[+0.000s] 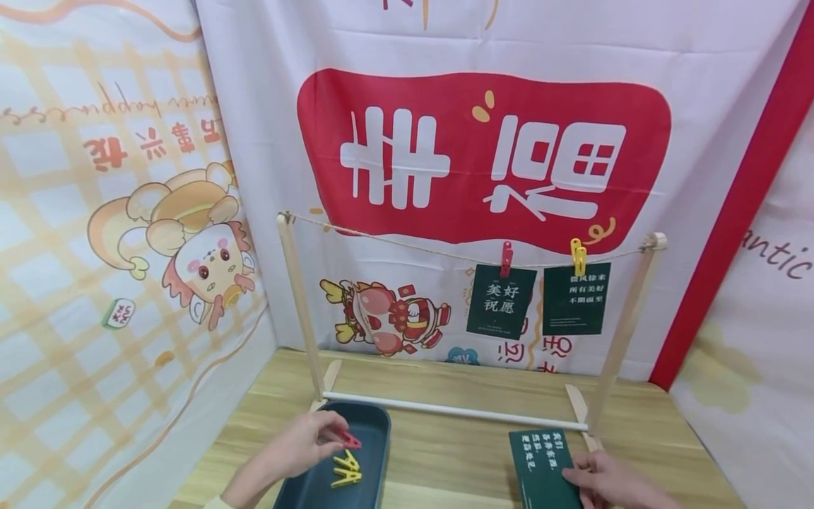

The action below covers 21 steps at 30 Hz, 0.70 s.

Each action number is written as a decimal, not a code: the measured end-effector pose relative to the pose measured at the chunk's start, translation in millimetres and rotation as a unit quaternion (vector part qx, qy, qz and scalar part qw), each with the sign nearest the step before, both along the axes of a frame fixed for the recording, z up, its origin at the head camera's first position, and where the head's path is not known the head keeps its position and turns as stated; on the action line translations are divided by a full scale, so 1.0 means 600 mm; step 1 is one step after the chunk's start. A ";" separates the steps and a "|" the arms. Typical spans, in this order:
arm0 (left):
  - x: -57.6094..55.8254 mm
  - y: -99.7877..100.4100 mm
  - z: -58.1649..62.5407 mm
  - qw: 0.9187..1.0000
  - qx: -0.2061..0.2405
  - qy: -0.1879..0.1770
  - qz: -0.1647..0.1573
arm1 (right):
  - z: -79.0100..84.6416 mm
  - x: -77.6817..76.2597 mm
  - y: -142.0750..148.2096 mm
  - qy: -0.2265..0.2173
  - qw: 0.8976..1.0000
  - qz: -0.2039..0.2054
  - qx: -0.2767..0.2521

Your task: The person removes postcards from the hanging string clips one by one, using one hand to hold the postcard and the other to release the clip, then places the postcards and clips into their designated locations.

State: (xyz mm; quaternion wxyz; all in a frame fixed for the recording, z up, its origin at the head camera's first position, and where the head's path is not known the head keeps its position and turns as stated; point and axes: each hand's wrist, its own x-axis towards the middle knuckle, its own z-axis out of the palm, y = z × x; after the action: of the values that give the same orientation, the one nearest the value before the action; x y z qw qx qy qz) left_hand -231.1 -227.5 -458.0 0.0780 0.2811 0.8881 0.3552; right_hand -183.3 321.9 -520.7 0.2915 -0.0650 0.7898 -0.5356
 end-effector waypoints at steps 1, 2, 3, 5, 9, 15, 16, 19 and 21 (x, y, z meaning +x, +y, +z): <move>0.001 -0.001 -0.005 1.000 -0.004 -0.004 -0.006 | -0.004 0.003 0.000 0.004 1.000 0.000 0.010; 0.001 -0.002 -0.009 1.000 -0.005 -0.011 -0.010 | -0.007 0.005 0.001 0.007 1.000 -0.001 0.019; 0.002 -0.003 -0.013 1.000 -0.008 -0.020 -0.010 | -0.012 0.006 0.002 0.007 1.000 0.000 0.021; 0.002 -0.005 -0.022 0.999 -0.019 -0.030 -0.012 | -0.021 0.009 0.006 0.006 1.000 0.002 0.019; 0.003 -0.007 -0.040 0.998 -0.024 -0.047 -0.029 | -0.044 0.008 0.026 0.013 1.000 0.028 0.001; 0.006 -0.005 -0.062 0.998 -0.030 -0.050 -0.035 | -0.066 0.007 0.053 -0.001 0.999 0.035 0.024; 0.008 -0.005 -0.065 0.998 -0.031 -0.052 -0.035 | -0.067 0.010 0.054 -0.009 0.999 0.029 0.028; 0.013 -0.005 -0.073 0.997 -0.028 -0.063 -0.041 | -0.068 0.021 0.052 -0.024 1.000 0.004 0.019; 0.015 -0.004 -0.077 0.997 -0.029 -0.064 -0.043 | -0.070 0.026 0.052 -0.026 1.000 0.003 0.015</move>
State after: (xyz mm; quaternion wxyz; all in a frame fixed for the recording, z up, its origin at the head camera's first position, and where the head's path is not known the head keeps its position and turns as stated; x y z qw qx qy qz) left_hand -221.8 -230.0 -503.9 0.1582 0.2930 0.8784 0.3428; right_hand -167.6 352.9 -562.9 0.3147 -0.0491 0.7896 -0.5245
